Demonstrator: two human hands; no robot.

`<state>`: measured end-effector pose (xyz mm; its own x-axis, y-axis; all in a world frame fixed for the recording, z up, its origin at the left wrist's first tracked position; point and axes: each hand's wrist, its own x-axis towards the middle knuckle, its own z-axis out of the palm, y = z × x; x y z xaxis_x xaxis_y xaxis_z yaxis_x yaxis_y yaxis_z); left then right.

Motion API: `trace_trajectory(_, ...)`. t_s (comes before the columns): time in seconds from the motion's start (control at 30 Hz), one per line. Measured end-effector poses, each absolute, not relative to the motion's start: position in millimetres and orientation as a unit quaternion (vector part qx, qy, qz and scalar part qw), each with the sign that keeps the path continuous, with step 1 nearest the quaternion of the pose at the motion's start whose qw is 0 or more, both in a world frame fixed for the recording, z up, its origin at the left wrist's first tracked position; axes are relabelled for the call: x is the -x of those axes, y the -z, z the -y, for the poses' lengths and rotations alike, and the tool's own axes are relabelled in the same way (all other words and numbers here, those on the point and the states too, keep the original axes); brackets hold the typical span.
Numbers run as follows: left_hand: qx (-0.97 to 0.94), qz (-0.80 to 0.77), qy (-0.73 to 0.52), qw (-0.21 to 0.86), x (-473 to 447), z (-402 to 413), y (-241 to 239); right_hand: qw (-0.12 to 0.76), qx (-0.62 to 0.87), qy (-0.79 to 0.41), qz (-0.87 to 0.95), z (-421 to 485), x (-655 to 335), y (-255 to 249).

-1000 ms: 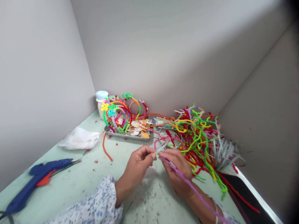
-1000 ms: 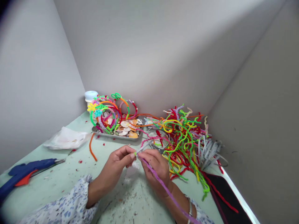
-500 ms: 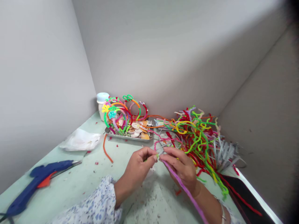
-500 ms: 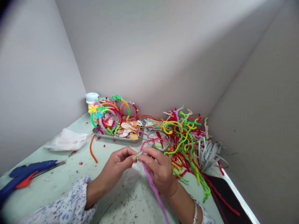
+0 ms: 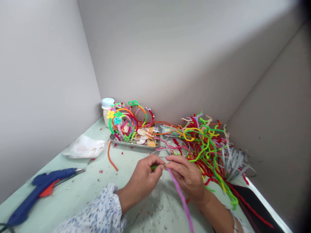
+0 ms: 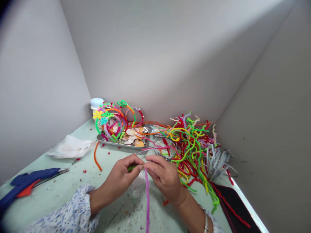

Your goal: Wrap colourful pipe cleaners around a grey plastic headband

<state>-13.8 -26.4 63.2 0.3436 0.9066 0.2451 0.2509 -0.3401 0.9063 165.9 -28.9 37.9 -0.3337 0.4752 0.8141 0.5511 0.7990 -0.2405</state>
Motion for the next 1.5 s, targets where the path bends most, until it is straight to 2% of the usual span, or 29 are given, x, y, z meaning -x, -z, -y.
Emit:
trace_trajectory(0.17,-0.754,-0.395,-0.408,0.33,15,26,-61,0.499,0.337,-0.041,0.797,28,-161,-39)
trace_trajectory(0.4,-0.78,-0.402,-0.398,0.266,17,26,-56,0.508,0.414,-0.214,0.725,30,-154,-38)
trace_trajectory(0.57,-0.803,-0.398,-0.386,0.216,18,26,-50,0.49,0.465,-0.316,0.666,30,-150,-45)
trace_trajectory(0.77,-0.821,-0.389,-0.371,0.195,18,26,-47,0.43,0.522,-0.4,0.618,28,-148,-54)
trace_trajectory(0.83,-0.817,-0.39,-0.37,0.21,18,25,-46,0.449,0.519,-0.412,0.6,28,-148,-54)
trace_trajectory(0.93,-0.793,-0.409,-0.374,0.252,17,23,-45,0.473,0.502,-0.368,0.624,29,-148,-48)
trace_trajectory(1.2,-0.717,-0.407,-0.408,0.392,15,24,-54,0.481,0.357,-0.113,0.793,27,-160,-37)
trace_trajectory(1.5,-0.701,-0.421,-0.403,0.411,14,27,-62,0.467,0.323,-0.024,0.823,28,-164,-42)
